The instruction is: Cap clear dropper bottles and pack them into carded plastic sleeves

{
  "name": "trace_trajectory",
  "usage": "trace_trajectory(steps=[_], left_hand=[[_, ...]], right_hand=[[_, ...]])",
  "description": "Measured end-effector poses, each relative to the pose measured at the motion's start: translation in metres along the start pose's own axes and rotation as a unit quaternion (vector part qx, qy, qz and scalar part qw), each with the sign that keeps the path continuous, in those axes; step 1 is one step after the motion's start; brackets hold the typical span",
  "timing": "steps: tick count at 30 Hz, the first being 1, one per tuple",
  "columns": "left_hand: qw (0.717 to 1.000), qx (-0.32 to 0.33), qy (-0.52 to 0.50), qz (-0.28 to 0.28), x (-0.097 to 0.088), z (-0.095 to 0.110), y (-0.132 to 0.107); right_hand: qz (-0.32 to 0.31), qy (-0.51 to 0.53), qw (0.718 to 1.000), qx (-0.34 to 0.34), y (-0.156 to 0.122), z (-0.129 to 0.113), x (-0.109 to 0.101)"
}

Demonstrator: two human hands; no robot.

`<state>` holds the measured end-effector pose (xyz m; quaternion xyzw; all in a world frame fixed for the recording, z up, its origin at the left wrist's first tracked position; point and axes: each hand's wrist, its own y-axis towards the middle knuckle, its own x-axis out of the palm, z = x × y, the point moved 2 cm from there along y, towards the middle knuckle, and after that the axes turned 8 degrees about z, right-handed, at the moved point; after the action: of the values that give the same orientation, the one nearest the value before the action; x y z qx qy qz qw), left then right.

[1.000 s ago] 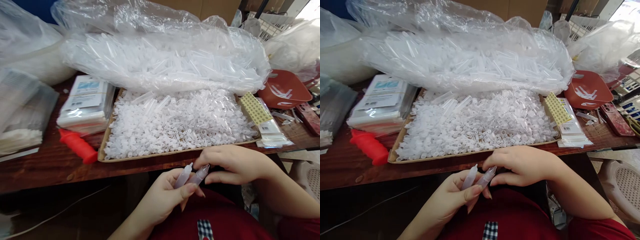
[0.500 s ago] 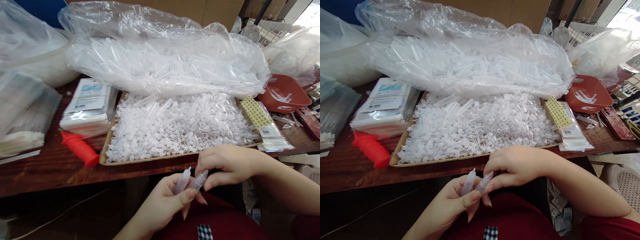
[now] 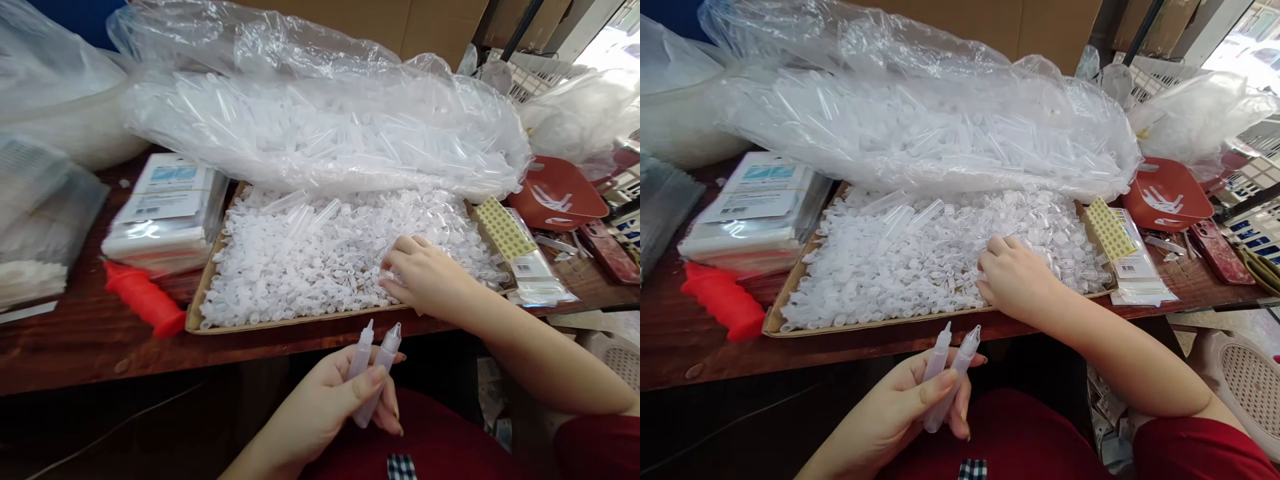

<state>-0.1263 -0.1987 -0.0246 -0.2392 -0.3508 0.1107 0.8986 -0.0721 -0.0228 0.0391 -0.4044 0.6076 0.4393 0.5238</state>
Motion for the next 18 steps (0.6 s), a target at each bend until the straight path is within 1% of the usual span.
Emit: trace_trajectory(steps=[2,3,4,5,7,8,9,12,15,18], left_hand=[[1.000,-0.017,0.008,-0.018,-0.003,-0.001,0.001],[0.999,-0.029,0.013,-0.023,-0.004,-0.001,0.001],[0.998,-0.044,0.020,-0.029,-0.005,-0.001,0.002],[0.997,-0.059,0.031,-0.042,-0.005,-0.001,0.002],[0.993,-0.077,0.063,-0.065,-0.003,0.000,0.003],[0.990,-0.085,0.082,-0.075,-0.002,0.000,0.004],[0.987,-0.094,0.098,-0.083,-0.001,0.000,0.004],[0.983,-0.100,0.125,-0.093,0.002,-0.001,0.005],[0.982,-0.091,0.134,-0.099,0.003,-0.001,0.006],[0.981,-0.096,0.132,-0.109,0.004,-0.001,0.008]], right_hand=[[0.026,0.070,0.997,-0.001,-0.005,0.006,-0.009],[0.014,0.117,0.993,-0.008,-0.008,0.009,-0.013],[-0.021,0.165,0.986,-0.020,-0.010,0.011,-0.017],[-0.070,0.208,0.975,-0.039,-0.011,0.012,-0.020],[-0.168,0.269,0.944,-0.089,-0.013,0.012,-0.024],[-0.198,0.290,0.929,-0.118,-0.012,0.011,-0.026],[-0.212,0.305,0.917,-0.146,-0.012,0.010,-0.028],[-0.205,0.334,0.896,-0.209,-0.010,0.011,-0.030],[-0.183,0.354,0.891,-0.219,-0.012,0.016,-0.030],[-0.184,0.365,0.885,-0.222,-0.019,0.016,-0.030]])
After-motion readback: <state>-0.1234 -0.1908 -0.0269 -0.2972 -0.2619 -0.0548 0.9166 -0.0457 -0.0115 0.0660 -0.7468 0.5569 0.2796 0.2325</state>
